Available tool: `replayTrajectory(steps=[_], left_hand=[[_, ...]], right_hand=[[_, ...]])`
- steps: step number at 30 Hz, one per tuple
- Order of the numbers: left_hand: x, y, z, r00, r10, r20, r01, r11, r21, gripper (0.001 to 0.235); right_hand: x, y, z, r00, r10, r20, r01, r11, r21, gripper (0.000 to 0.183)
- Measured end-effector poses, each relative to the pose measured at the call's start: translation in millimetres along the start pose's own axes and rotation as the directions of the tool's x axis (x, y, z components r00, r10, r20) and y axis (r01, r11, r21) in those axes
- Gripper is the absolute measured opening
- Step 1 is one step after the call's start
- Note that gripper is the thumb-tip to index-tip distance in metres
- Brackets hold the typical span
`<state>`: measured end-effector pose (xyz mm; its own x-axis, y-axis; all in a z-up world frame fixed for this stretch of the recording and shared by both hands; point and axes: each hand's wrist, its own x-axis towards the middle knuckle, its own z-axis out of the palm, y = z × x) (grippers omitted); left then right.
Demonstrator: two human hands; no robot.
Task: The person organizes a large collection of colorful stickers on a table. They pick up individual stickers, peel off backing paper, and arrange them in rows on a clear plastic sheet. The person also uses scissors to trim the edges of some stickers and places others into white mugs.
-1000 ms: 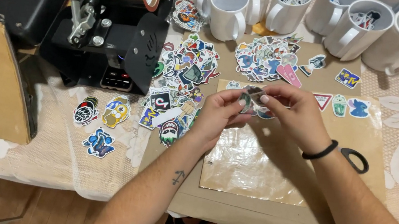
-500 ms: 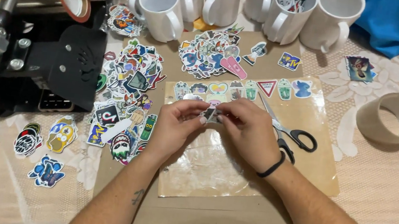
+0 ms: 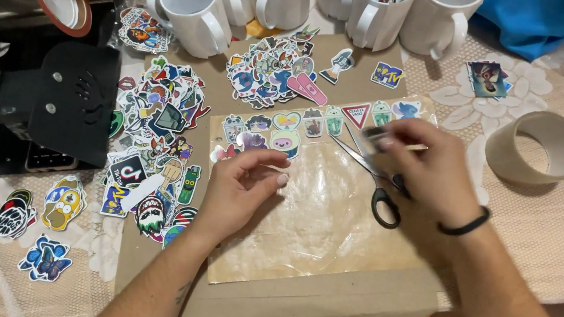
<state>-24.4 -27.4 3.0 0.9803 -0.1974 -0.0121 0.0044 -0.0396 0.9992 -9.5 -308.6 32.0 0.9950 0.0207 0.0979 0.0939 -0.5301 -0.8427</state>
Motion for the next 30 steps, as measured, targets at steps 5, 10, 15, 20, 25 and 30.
replayTrajectory(steps=[5, 10, 15, 20, 25, 30], left_hand=[[-6, 16, 5, 0.997, 0.059, 0.057, -0.073, 0.956, 0.284, 0.022], [-4, 9, 3, 0.995, 0.095, 0.04, -0.103, 0.951, 0.29, 0.019], [-2, 9, 0, 0.994, 0.11, 0.017, -0.11, 0.951, 0.29, 0.019], [-3, 11, -1, 0.992, 0.121, 0.022, -0.122, 0.945, 0.304, 0.018], [-1, 8, -1, 0.988, 0.154, 0.021, -0.154, 0.941, 0.302, 0.018], [-2, 7, -2, 0.991, 0.135, 0.002, -0.129, 0.937, 0.323, 0.017]], right_hand=[[-7, 57, -60, 0.972, 0.169, -0.163, -0.176, 0.984, -0.032, 0.012], [1, 100, -84, 0.921, 0.233, -0.313, -0.255, 0.967, -0.028, 0.011], [4, 83, -83, 0.895, 0.418, -0.157, -0.391, 0.903, 0.176, 0.023], [6, 71, -73, 0.884, 0.414, -0.218, -0.397, 0.91, 0.119, 0.022], [3, 87, -66, 0.917, 0.232, -0.324, -0.288, 0.947, -0.14, 0.017], [4, 88, -59, 0.947, -0.118, -0.3, -0.053, 0.862, -0.504, 0.012]])
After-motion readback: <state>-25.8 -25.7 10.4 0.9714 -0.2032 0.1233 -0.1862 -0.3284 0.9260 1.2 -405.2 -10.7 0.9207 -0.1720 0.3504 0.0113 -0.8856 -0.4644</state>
